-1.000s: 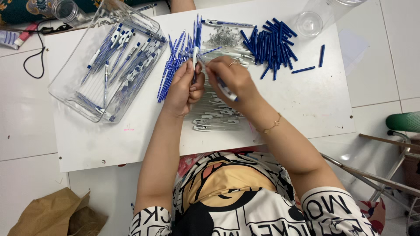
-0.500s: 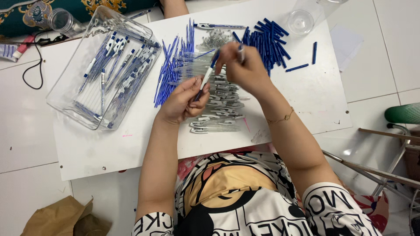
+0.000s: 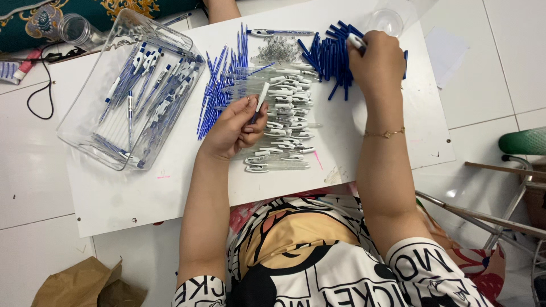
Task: The person assembles ballpoint pens by hand, inserting blue ink cartridges into white pen barrels and placing the finished pens into a clear plastic container.
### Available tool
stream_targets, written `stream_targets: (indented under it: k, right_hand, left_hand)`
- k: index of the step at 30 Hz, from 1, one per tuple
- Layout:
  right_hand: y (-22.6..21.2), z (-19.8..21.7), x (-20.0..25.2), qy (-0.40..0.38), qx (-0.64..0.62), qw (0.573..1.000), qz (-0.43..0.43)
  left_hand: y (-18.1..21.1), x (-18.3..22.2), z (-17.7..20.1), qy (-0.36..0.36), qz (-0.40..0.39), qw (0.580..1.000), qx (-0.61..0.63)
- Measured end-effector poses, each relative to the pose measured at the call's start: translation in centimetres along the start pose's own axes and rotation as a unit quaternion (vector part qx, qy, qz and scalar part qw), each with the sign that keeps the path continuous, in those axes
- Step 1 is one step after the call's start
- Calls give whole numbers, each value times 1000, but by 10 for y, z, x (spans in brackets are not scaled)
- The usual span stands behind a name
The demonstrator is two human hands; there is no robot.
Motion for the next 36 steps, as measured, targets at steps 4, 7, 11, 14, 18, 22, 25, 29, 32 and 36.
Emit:
stream_targets:
  k: [4, 7, 11, 14, 18, 22, 25, 29, 32, 36]
  right_hand:
    - [-6, -2, 3, -28, 18, 999, -30]
    - [-7, -3, 4, -8, 24, 999, -38]
    - [-59, 22, 22, -43, -177, 983, 27]
    - [-101, 16, 40, -174, -369, 908, 93]
    - [-123, -4, 56, -203, -553, 789, 177]
    - [-109, -6, 43, -240, -549, 794, 105]
    - [-103, -1, 35, -260, -556, 787, 58]
    - [-104, 8, 38, -281, -517, 804, -81]
    - [-108, 0, 40, -309, -522, 789, -98]
    - [-105, -12, 38, -312, -566, 754, -119]
  left_hand:
    - [2, 0, 2, -3, 20, 1000, 6]
    - [3, 0, 4, -8, 32, 999, 27]
    - [25, -1, -8, 91, 73, 987, -113]
    - [42, -13, -14, 119, 74, 945, -297]
    - [64, -38, -8, 144, -27, 797, -585]
    - [81, -46, -19, 155, -36, 728, -667]
    - [93, -48, -32, 164, 3, 705, -690]
    - [102, -62, -33, 191, 44, 556, -808]
    - [102, -78, -29, 164, 4, 434, -886]
    - [106, -88, -37, 129, -61, 339, -930]
Point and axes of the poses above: each hand's wrist, its own x-axis away from the middle knuckle, its own z-axis out of the back of the hand, y = z × x, the point moved 4 cm from there along -x, towards the middle knuckle, and after that the axes turned 2 degrees about -y, right-handed, at the moved point
